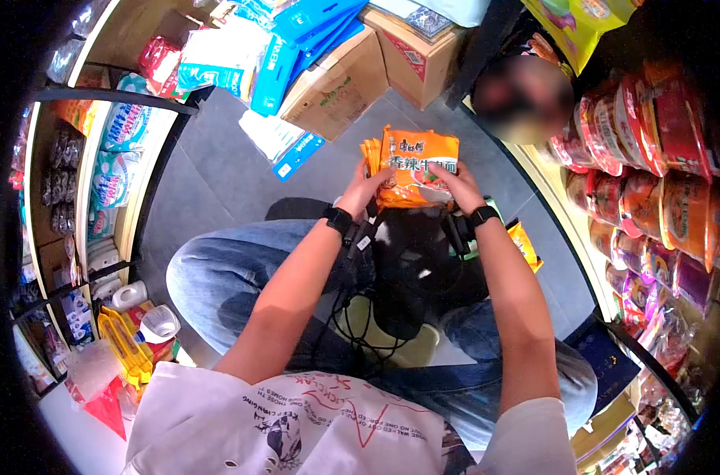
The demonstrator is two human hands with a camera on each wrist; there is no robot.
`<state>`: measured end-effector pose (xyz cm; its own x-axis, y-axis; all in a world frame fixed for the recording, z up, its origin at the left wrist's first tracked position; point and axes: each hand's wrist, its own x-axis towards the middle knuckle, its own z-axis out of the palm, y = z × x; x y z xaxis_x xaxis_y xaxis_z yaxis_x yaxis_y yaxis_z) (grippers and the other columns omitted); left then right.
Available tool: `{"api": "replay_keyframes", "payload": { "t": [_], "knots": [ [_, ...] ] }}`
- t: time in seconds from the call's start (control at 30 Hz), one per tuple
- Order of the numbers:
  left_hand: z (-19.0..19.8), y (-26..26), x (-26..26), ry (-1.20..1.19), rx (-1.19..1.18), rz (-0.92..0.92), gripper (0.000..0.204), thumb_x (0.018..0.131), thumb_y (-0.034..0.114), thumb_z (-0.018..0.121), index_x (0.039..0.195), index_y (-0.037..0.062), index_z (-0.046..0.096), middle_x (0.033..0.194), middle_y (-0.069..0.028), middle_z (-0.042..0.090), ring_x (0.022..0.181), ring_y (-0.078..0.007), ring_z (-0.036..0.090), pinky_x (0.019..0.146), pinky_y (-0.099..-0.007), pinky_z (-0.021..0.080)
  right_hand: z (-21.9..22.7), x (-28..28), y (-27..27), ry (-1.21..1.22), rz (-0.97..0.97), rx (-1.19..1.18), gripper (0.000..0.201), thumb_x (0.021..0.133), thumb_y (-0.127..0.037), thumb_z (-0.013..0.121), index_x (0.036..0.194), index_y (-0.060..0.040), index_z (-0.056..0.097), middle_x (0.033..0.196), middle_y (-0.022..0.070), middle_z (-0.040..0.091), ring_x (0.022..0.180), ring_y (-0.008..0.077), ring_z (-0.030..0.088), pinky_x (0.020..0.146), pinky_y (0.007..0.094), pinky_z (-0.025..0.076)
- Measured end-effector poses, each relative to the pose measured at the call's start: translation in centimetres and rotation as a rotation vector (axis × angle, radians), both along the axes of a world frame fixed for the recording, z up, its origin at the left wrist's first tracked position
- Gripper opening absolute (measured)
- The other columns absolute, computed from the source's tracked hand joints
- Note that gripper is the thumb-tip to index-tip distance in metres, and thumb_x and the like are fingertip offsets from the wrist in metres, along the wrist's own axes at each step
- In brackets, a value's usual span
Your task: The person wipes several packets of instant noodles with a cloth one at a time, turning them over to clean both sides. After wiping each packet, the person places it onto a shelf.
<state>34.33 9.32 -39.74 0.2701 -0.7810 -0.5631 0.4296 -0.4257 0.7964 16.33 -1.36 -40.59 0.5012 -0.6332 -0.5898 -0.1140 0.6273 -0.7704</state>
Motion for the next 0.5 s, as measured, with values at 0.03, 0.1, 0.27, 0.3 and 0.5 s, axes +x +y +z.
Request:
{"api": "replay_keyframes", "payload": {
  "t": [0.03,0.1,0.27,0.3,0.5],
  "knots": [
    [0.0,0.1,0.5,-0.004,0.001,-0.004,0.070,0.079,0.022,0.064,0.131,0.0002,0.022,0.110,-0.0135,0.049,0.090,-0.0186,0.055,0.075,-0.0285,0.047,0.3,0.0,0.0,-0.004,-0.004,0.001,0.050,0.076,-0.025,0.068,0.112,0.0030,0.047,0.101,0.0091,0.059,0.087,0.0148,0.059,0.075,0.0266,0.048],
    [0.0,-0.1,1.4,-0.162,0.110,0.014,0.072,0.078,0.025,0.064,0.132,0.0006,0.021,0.109,-0.0130,0.048,0.084,-0.0181,0.056,0.068,-0.0267,0.047,1.1,-0.1,-0.2,0.097,0.007,-0.190,0.046,0.074,-0.022,0.070,0.108,0.0026,0.050,0.098,0.0085,0.060,0.085,0.0146,0.059,0.074,0.0263,0.047],
    [-0.9,-0.4,1.6,-0.301,0.042,-0.071,0.062,0.077,0.025,0.065,0.124,-0.0035,0.037,0.095,-0.0104,0.055,0.072,-0.0140,0.056,0.060,-0.0257,0.046,0.0,-1.6,-0.6,0.042,-0.025,-0.185,0.041,0.074,-0.018,0.070,0.105,0.0026,0.053,0.093,0.0074,0.061,0.083,0.0131,0.058,0.073,0.0250,0.047],
    [-0.5,-0.4,1.0,-0.394,0.053,-0.019,0.055,0.076,0.023,0.064,0.119,-0.0048,0.043,0.090,-0.0098,0.057,0.070,-0.0124,0.056,0.059,-0.0253,0.046,0.1,-1.9,-0.6,0.020,-0.047,-0.121,0.040,0.074,-0.017,0.070,0.104,0.0027,0.053,0.092,0.0071,0.061,0.081,0.0125,0.058,0.073,0.0243,0.046],
    [0.5,-0.7,-2.4,-0.716,0.060,0.024,0.031,0.074,0.012,0.060,0.098,-0.0076,0.058,0.073,-0.0088,0.063,0.063,-0.0110,0.056,0.059,-0.0259,0.046,1.1,-2.7,-0.3,0.010,0.003,-0.173,0.030,0.078,-0.013,0.065,0.103,0.0019,0.055,0.089,0.0045,0.061,0.078,0.0105,0.056,0.071,0.0229,0.043]
  ]
}}
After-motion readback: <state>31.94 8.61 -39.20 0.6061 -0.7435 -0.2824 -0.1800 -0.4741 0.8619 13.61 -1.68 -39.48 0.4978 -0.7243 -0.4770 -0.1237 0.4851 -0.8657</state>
